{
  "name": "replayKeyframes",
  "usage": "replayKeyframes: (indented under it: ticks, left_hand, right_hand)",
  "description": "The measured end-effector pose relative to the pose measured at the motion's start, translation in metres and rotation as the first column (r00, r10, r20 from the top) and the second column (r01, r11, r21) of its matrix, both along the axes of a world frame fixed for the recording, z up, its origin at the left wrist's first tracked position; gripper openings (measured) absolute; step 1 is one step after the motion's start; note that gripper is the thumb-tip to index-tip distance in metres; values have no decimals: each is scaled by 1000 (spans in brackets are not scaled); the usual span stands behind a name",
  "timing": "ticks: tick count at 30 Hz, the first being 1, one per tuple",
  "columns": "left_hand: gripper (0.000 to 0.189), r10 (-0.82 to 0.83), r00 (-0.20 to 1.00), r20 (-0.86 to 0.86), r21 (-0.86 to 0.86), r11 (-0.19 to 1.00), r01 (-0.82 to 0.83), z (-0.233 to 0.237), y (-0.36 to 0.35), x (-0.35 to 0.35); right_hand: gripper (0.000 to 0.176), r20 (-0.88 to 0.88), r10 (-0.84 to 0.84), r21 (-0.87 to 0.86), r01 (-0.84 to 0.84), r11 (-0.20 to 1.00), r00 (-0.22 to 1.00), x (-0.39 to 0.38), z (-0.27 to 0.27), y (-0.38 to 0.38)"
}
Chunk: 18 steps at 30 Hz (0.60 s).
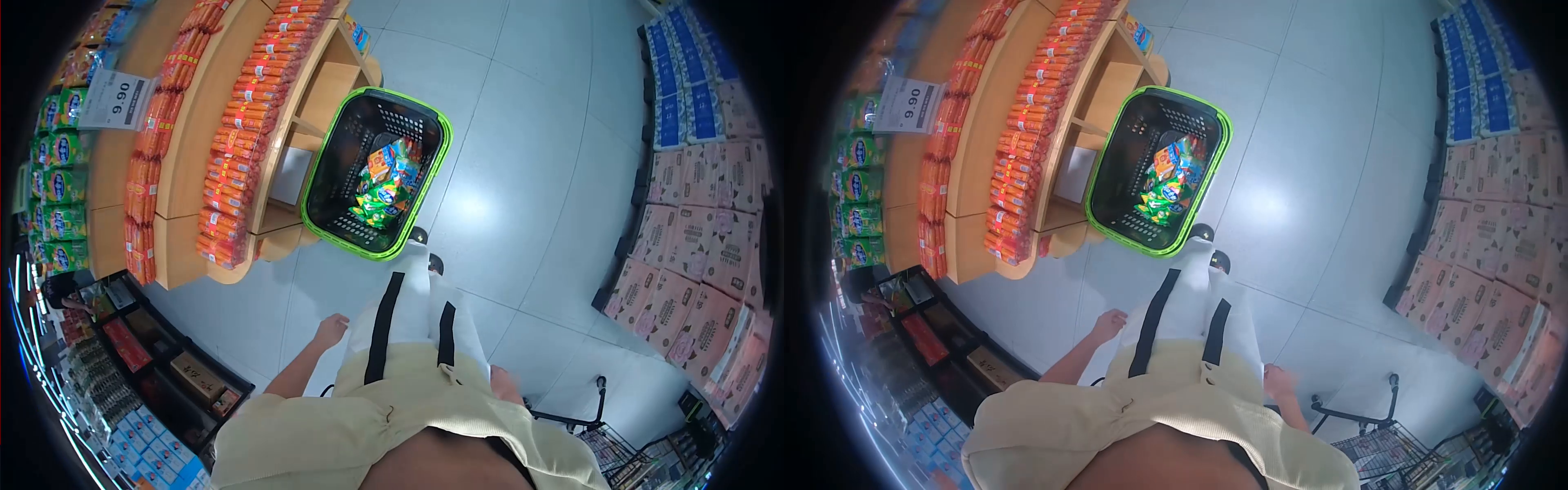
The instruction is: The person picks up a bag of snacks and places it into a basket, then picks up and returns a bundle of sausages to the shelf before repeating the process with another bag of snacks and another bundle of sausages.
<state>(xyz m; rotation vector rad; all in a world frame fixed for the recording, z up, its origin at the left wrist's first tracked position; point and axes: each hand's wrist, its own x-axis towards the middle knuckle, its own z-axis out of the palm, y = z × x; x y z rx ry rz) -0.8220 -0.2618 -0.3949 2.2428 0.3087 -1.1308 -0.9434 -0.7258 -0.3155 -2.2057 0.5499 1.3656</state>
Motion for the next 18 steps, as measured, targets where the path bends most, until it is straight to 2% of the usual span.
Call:
replayKeyframes:
  ticks: [1,2,4,5,7,9,10,11,12,13,14,15,17,18]
  left_hand:
    - [22,-39,999,-30,17,999,39,-4,6,-18]
    - [23,-77,995,-63,33,996,80,-5,9,-32]
    - [21,-11,968,-251,81,996,32,-3,5,-48]
    - [21,6,967,-255,67,998,12,-8,6,-52]
    - [21,-284,905,-316,-9,955,296,-26,0,-46]
    - [22,-276,894,-353,-22,958,288,-32,-20,-6]
    - [24,-238,918,-318,-3,968,250,-31,-32,24]
    - [28,-135,981,-140,15,990,139,-38,-43,47]
    - [30,-68,995,-74,19,997,69,-29,-60,91]
    - [28,103,990,91,-47,994,-100,-32,-72,125]
    - [26,283,959,27,-130,952,-278,-33,-82,159]
    - [24,555,829,62,-338,793,-506,-42,-94,183]
    - [22,653,751,98,-417,712,-565,-3,-119,244]
    - [22,656,748,102,-415,711,-567,-1,-125,258]
  right_hand:
    - [25,4,23,-13,-23,1000,1000,4,-5,-5]
    - [31,40,30,48,-32,998,999,1,-17,-10]
    - [36,73,48,128,-57,990,996,18,-22,-23]
    - [35,56,53,115,-59,992,997,30,-21,-29]
    - [34,31,60,87,-62,994,998,64,-12,-39]
    - [32,18,58,55,-59,997,998,101,-3,-49]
    - [32,19,51,43,-52,998,998,118,0,-52]
    - [31,25,34,26,-35,999,999,136,1,-56]
    - [31,42,11,15,-12,1000,999,155,-1,-59]
    - [30,63,-18,4,18,1000,998,172,-5,-65]
    - [30,92,-51,4,51,999,994,187,-9,-70]
    - [31,146,-107,14,106,994,983,199,-20,-78]
    - [31,210,-233,70,223,972,950,229,-40,-98]
    - [31,220,-299,113,280,953,929,249,-45,-105]
